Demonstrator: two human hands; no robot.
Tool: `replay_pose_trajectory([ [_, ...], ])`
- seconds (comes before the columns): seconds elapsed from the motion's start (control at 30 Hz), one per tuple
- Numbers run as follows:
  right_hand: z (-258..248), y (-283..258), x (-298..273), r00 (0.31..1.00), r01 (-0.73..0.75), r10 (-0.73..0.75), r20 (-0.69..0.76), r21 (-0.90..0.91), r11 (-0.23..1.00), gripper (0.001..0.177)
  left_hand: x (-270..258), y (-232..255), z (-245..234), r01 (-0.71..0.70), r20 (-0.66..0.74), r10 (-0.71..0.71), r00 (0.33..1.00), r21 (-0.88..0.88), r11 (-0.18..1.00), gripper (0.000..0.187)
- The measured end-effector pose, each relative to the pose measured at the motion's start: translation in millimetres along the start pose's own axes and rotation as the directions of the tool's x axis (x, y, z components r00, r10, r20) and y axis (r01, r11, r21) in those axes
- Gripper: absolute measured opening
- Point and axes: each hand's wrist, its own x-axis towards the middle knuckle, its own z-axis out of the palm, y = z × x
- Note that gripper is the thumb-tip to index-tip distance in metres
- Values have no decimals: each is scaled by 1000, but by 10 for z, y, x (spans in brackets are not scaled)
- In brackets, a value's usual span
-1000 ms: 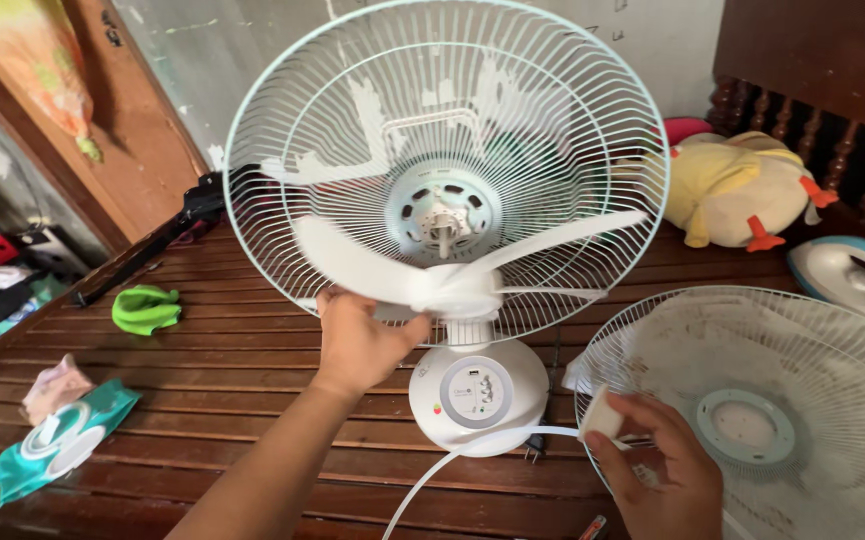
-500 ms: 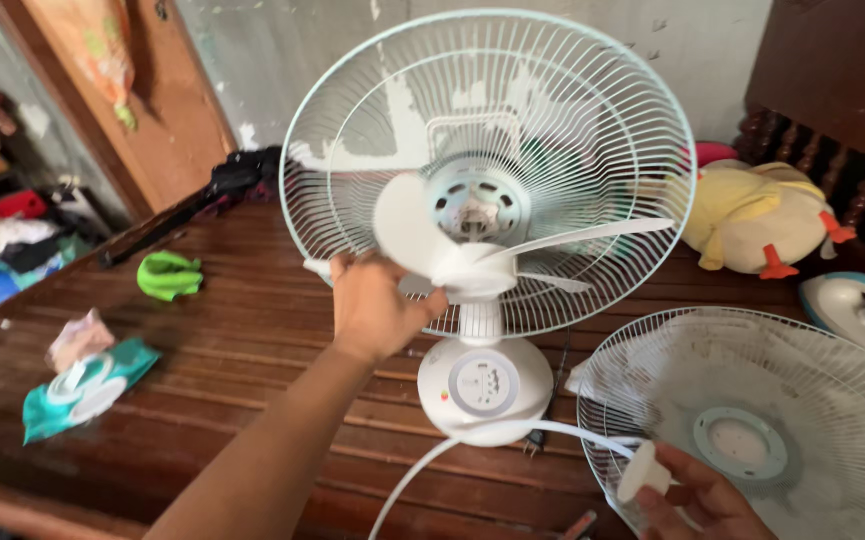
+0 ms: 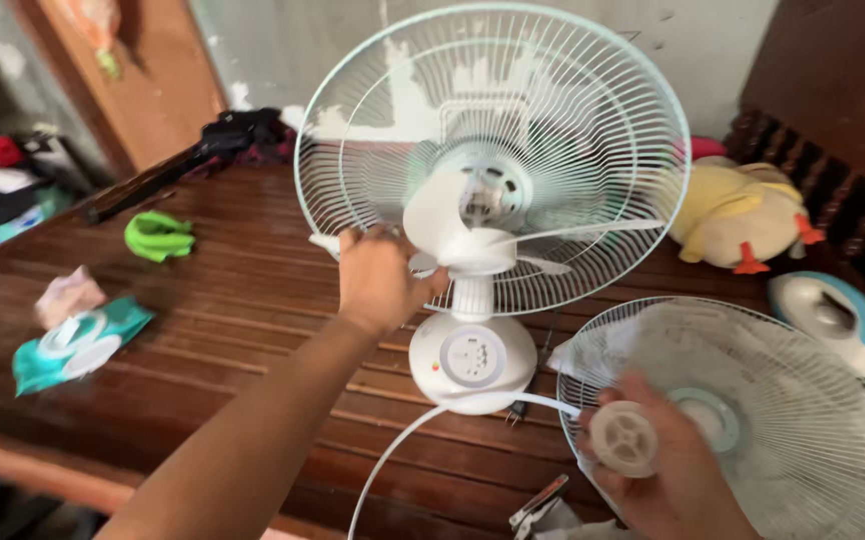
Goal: The person assembles a white pedestal fan by attaching the front grille, inserting the fan blades, securing the central hub, and fastening the rear grille. They use a screwdriver to tighten the grille screws and complete the assembly.
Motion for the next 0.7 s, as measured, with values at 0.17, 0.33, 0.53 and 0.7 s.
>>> replay_pose_trajectory([
  [0.17,901,-200,313,700,-335,-28,-713,-363,869,45,-112,-31,65,-147,93,136,986,116,982,48],
  [0.33,1247,-219,705,773,-300,-75,-630,-467,832,50,-198,-45,136,-343,-245,299,922,-162,925,47],
  [0.53,922,-44,727,695,-331,-139,-706,-486,809,62,-274,132,163,-303,-118,280,953,-297,905,27],
  [0.7,860,62,378,536,-370,-180,-825,-421,828,75,-306,144,81,-232,-75,224,972,-480,846,32],
])
